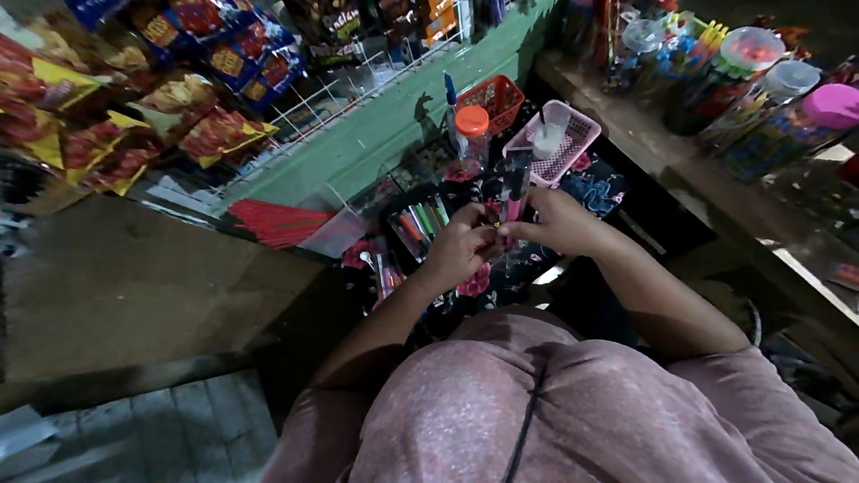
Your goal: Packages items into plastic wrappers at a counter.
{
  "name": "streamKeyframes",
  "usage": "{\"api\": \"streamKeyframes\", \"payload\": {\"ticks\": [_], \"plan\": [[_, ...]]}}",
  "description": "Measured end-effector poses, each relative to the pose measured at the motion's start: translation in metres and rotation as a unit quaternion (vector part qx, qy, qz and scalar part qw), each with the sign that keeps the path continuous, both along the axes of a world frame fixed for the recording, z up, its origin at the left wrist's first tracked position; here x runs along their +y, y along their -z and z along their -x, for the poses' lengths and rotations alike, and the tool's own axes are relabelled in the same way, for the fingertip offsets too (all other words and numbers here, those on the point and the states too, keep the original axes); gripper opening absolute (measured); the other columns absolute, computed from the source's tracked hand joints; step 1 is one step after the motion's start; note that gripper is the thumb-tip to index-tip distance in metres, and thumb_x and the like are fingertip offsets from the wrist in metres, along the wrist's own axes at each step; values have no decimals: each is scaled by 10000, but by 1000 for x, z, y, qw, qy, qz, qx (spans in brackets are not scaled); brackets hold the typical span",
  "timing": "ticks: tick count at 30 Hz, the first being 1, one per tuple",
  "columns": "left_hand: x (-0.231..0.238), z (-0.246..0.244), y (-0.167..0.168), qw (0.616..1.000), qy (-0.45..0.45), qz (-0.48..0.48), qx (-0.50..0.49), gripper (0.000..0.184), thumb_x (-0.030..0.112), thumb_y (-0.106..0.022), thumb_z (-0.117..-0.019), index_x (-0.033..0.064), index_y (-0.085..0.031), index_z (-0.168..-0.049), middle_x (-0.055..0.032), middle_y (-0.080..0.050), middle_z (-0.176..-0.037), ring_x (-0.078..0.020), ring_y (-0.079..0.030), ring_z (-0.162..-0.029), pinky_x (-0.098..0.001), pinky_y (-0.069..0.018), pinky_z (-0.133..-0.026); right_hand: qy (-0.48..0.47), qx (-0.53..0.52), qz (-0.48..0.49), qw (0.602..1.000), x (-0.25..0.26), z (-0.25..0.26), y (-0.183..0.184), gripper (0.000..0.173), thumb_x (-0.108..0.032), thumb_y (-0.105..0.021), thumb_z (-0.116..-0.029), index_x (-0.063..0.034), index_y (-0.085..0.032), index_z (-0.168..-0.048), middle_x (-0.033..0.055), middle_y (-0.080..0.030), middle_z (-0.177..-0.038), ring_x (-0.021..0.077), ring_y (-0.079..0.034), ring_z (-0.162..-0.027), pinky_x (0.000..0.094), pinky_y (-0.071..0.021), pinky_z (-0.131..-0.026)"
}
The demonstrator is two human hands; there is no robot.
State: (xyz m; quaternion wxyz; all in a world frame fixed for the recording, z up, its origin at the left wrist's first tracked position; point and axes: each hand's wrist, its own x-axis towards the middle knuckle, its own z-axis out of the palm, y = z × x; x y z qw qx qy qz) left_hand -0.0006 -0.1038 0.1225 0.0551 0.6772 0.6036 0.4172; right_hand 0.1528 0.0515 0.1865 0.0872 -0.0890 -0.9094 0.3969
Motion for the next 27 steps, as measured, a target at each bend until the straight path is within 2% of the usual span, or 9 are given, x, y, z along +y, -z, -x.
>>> {"api": "streamKeyframes", "payload": {"ticks": [2,4,6,9,12,17,19,22,27], "plan": [[1,0,0,1000,-10,-12,4,106,150,-720,-920,67,-770,-964,-197,-637,-1148,-308,-611,-1100,-425,-511,-973,8,28,17,999,-1,-1,-2,491,-386,-629,-986,-18,-595,-1310,85,-699,-1063,140,-676,-959,397,-554,-888],[3,1,-2,999,-18,-30,18,81,155,-731,-912,90,-776,-930,-199,-644,-1152,-326,-605,-1124,-435,-500,-985,12,49,29,998,-1,-3,-8,493,-367,-565,-1020,-39,-540,-1388,67,-689,-1142,90,-668,-1003,344,-557,-911],[5,3,-3,998,-16,-50,45,81,164,-728,-914,102,-780,-923,-204,-653,-1137,-355,-602,-1124,-460,-494,-984,12,71,8,997,-2,-4,-11,415,-313,-538,-1044,-35,-570,-1350,65,-694,-1061,90,-667,-914,329,-561,-847],[6,3,-7,994,-21,-62,87,103,197,-722,-924,119,-789,-926,-196,-665,-1097,-371,-605,-1106,-482,-487,-976,17,75,-34,997,-2,-3,-13,366,-279,-582,-1023,-35,-591,-1296,65,-697,-965,119,-670,-827,344,-564,-771],[8,5,-12,993,-22,-57,100,111,194,-707,-925,118,-787,-930,-201,-674,-1069,-395,-619,-1076,-526,-488,-946,12,81,-36,996,-2,-6,-17,374,-236,-630,-977,-29,-610,-1288,70,-716,-1007,116,-686,-879,343,-567,-809],[11,18,-10,995,8,-72,69,133,187,-696,-938,92,-786,-913,-178,-662,-1047,-328,-599,-1060,-446,-469,-962,-17,113,33,993,7,-12,-24,397,-94,-622,-912,29,-555,-1284,38,-675,-1086,-14,-635,-954,190,-535,-855],[11,21,-11,995,12,-68,74,137,190,-689,-943,87,-771,-902,-174,-657,-1043,-337,-593,-1076,-458,-457,-977,-4,102,36,994,9,-12,-27,494,-107,-626,-904,52,-485,-1349,69,-661,-1122,16,-631,-975,209,-530,-861],[12,23,-6,992,11,-84,99,149,220,-675,-963,109,-751,-898,-165,-646,-1044,-338,-586,-1078,-466,-450,-976,47,69,23,996,7,-6,-26,649,-187,-677,-902,14,-375,-1441,83,-688,-1055,93,-684,-871,293,-580,-780],[12,14,-1,988,31,-99,114,117,211,-688,-951,126,-756,-909,-146,-665,-1022,-320,-607,-1039,-448,-471,-942,71,135,15,988,1,1,-19,982,-84,-730,-863,-73,-116,-1629,107,-714,-965,149,-695,-752,348,-604,-712]]}}
